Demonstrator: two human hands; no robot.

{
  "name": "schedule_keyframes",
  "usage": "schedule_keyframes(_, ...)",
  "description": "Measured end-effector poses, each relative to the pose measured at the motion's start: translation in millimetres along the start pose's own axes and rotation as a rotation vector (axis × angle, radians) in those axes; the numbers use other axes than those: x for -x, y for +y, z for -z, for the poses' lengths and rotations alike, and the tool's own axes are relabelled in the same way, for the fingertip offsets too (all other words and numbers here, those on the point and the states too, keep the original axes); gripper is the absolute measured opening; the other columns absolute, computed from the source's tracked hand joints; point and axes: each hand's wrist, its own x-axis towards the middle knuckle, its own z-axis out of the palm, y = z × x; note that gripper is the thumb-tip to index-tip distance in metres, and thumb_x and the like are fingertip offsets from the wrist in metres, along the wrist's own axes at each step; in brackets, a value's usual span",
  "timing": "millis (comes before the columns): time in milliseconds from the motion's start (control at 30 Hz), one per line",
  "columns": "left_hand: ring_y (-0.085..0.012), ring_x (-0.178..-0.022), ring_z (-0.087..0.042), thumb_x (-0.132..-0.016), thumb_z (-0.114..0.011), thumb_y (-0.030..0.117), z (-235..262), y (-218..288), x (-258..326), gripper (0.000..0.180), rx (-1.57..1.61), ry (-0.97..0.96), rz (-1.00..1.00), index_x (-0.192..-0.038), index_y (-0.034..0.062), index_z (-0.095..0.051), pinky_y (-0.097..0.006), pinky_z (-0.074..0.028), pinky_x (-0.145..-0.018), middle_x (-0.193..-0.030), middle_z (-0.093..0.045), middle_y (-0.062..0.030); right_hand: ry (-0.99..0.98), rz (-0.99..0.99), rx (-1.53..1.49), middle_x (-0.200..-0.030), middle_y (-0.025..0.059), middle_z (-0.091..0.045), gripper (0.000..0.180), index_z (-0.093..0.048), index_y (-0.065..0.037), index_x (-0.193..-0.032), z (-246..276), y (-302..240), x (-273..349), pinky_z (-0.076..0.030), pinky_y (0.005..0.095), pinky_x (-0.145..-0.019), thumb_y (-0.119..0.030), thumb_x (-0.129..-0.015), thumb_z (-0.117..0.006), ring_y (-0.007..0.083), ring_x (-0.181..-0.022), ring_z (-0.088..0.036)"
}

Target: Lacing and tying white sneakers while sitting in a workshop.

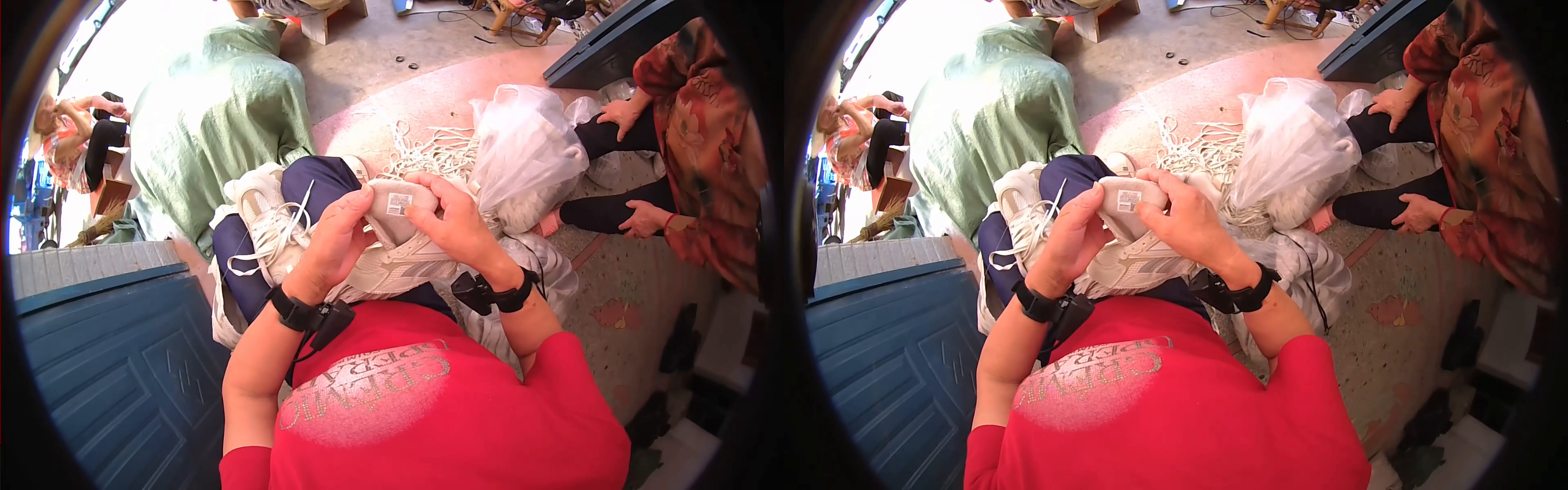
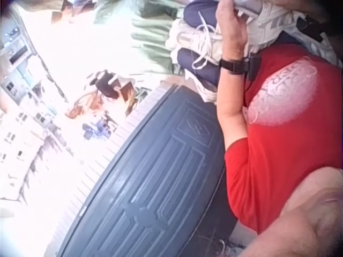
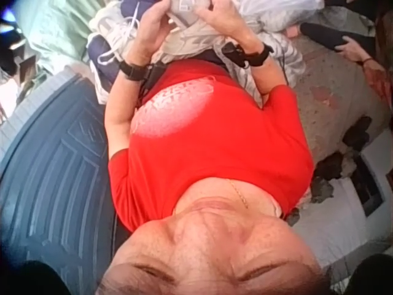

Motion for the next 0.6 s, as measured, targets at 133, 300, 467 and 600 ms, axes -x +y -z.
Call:
schedule_keyframes(133, -0.0148, -0.096, -0.054, -0.092, -0.044, 0.027, 0, -1, -3, 0.031, -0.021, -0.011, 0.009, -0.11, 0.0037, -0.053, -0.035, -0.044, -0.084, -0.104, -0.057, -0.0044, 0.07, 0.042, 0.013, -0.093, 0.008, -0.057, 0.042, -0.05, 0.0, -0.116, 0, 4, 1, -0.046, 0.0246, -0.067, -0.013, -0.077, -0.061, 0.0118, -0.077, -0.054)
schedule_keyframes(300, -0.0157, -0.102, -0.052, -0.093, -0.043, 0.029, -2, 4, 0, 0.035, -0.08, 0.021, -0.049, -0.115, 0.0026, -0.05, -0.039, -0.045, -0.085, -0.109, -0.056, -0.0056, 0.415, 0.493, 0.499, -0.082, 0.0181, -0.061, 0.042, -0.05, -0.005, -0.114, -10, 14, -2, -0.048, 0.0369, -0.066, -0.021, -0.077, -0.061, 0.0296, -0.076, -0.061)
schedule_keyframes(467, -0.0132, -0.095, -0.053, -0.093, -0.045, 0.026, 1, 2, 3, 0.03, -0.283, -0.024, -0.093, -0.109, 0.0025, -0.053, -0.031, -0.044, -0.083, -0.103, -0.057, -0.0037, 0.353, 0.176, 0.367, -0.066, 0.0166, -0.058, 0.031, -0.05, -0.002, -0.102, -2, 11, 5, -0.047, 0.038, -0.061, -0.017, -0.078, -0.061, 0.0328, -0.066, -0.06)
schedule_keyframes(600, -0.0127, -0.092, -0.054, -0.093, -0.045, 0.024, 5, 14, 10, 0.026, -0.593, 0.08, -0.242, -0.108, 0.0044, -0.054, -0.028, -0.043, -0.079, -0.1, -0.057, -0.0036, 0.568, 0.138, 0.303, -0.069, 0.0154, -0.06, 0.023, -0.047, -0.004, -0.098, 44, 25, -1, -0.047, 0.0375, -0.058, -0.018, -0.083, -0.057, 0.0304, -0.063, -0.06)
